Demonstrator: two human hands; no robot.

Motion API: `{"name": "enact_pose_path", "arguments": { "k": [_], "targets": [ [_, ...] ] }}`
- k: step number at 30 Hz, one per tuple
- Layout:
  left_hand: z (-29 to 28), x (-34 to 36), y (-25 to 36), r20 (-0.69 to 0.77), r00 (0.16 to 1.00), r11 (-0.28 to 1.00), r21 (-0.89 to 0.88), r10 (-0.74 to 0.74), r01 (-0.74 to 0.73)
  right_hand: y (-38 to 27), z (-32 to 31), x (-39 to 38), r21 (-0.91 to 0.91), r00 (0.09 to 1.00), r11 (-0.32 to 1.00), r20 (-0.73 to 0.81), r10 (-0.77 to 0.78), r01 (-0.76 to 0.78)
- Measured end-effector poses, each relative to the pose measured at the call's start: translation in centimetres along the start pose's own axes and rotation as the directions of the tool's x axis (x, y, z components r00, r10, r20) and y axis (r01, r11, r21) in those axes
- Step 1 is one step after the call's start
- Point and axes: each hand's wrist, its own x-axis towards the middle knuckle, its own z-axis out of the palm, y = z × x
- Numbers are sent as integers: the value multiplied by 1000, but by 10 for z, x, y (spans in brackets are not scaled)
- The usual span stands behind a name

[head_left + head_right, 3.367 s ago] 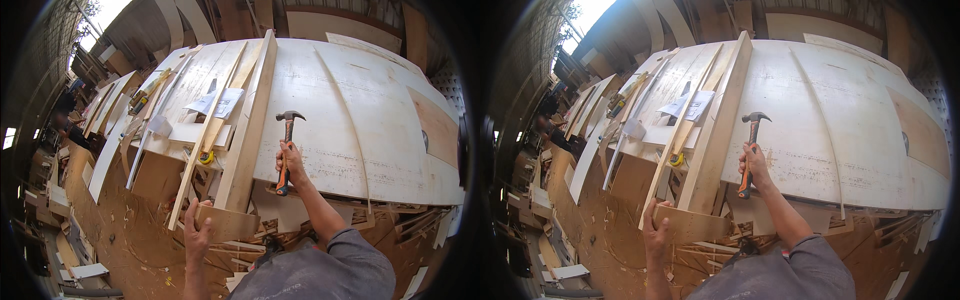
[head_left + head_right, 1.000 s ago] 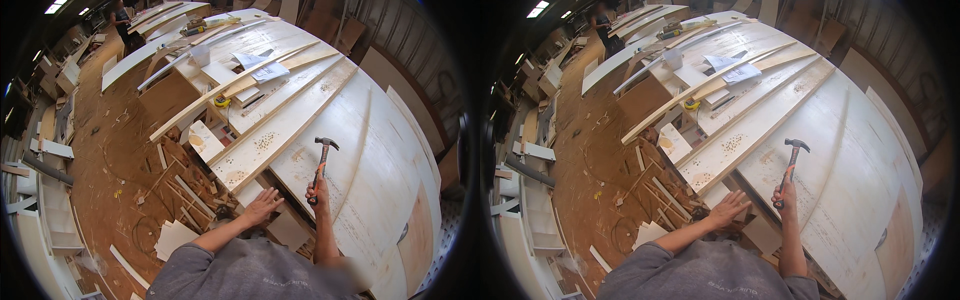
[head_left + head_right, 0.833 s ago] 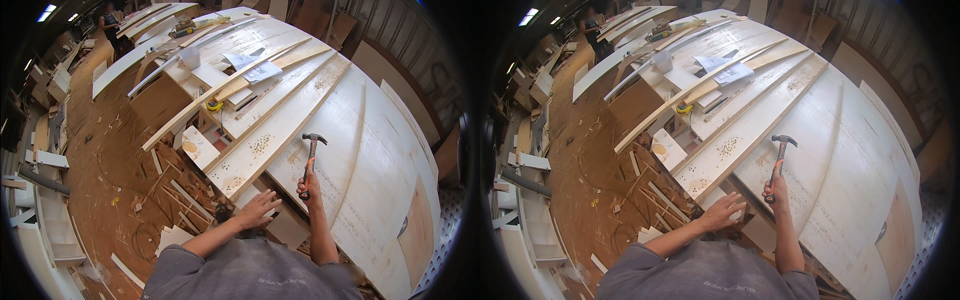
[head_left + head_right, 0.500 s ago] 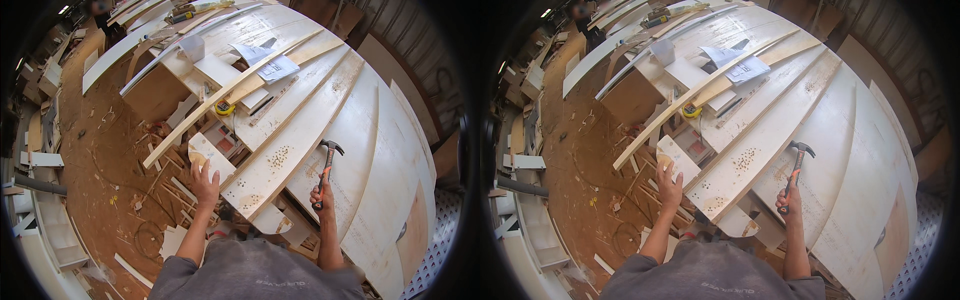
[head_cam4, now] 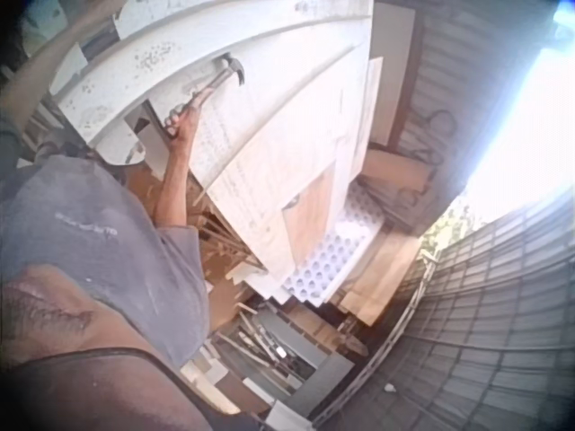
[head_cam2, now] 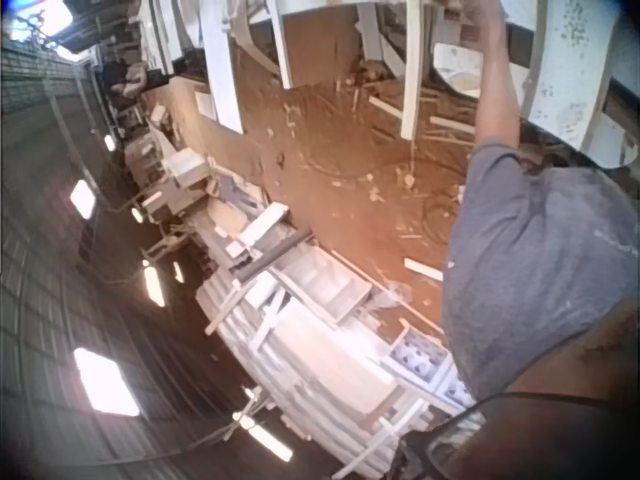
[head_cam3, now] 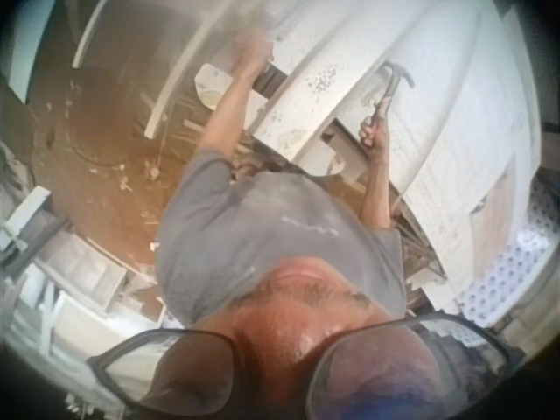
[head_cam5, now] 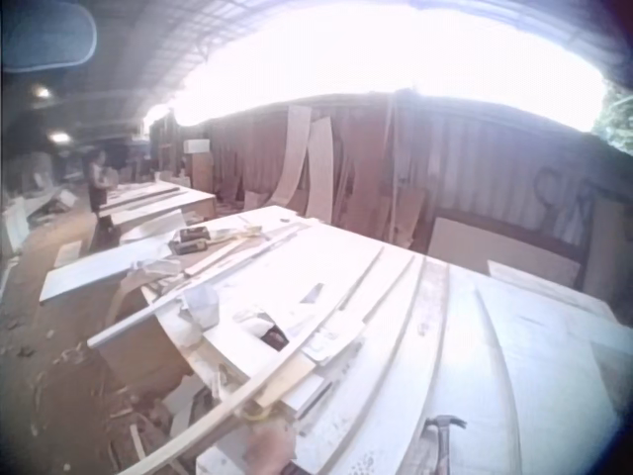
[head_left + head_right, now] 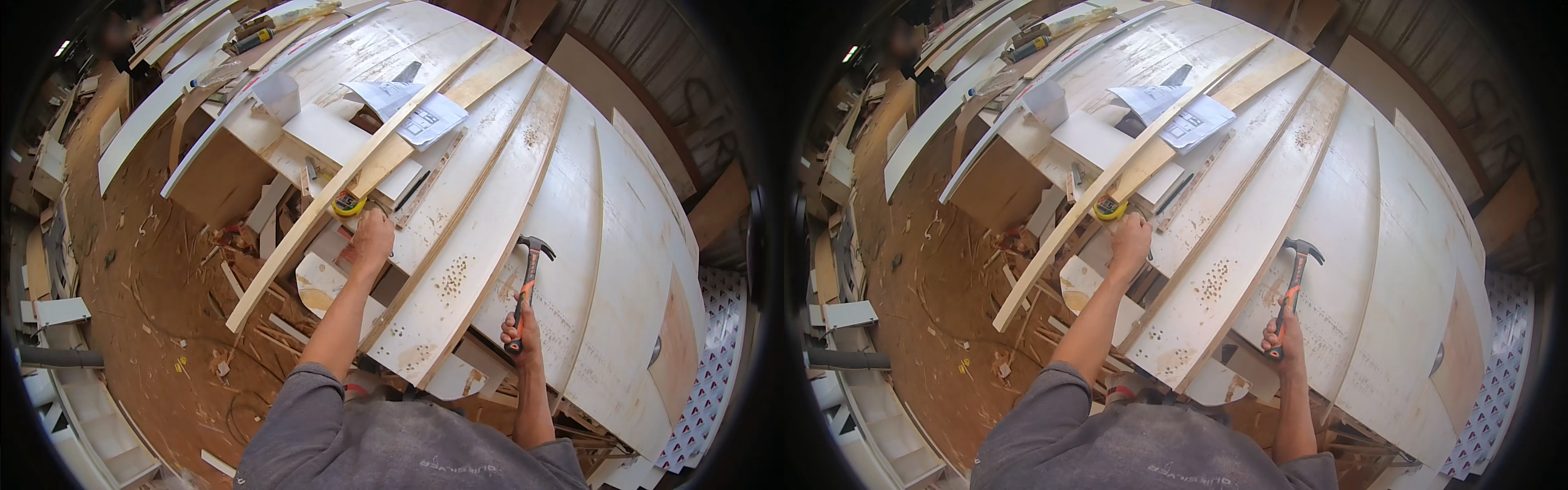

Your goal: The person places plywood sheets and white boards onto a large curved wooden structure, hammering a thin wooden strip into place to secure one of the boards.

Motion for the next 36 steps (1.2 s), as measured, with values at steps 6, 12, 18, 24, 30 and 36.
{"name": "enact_pose_path", "arguments": {
  "k": [6,12,18,24,30,36],
  "targets": [
    [-14,-15,25,31,997,990,-118,76,-72,-3,7,-1,-33,1000,999,-20,14,-14],
    [-51,-157,-71,-427,897,980,-102,114,-173,-13,4,-5,-38,998,998,-17,54,-54],
    [6,-208,-96,158,744,66,-963,-649,262,-20,13,3,-67,998,996,26,63,-61],
    [-14,-124,-89,228,773,-204,-970,-592,130,-21,40,41,-19,995,999,88,46,-45],
    [-1,-89,-78,137,800,-203,-979,-584,20,-30,43,74,16,986,1000,167,18,-21],
    [23,-84,-94,160,767,-276,-961,-621,-23,-29,53,95,-19,986,1000,164,3,0]
  ]
}}
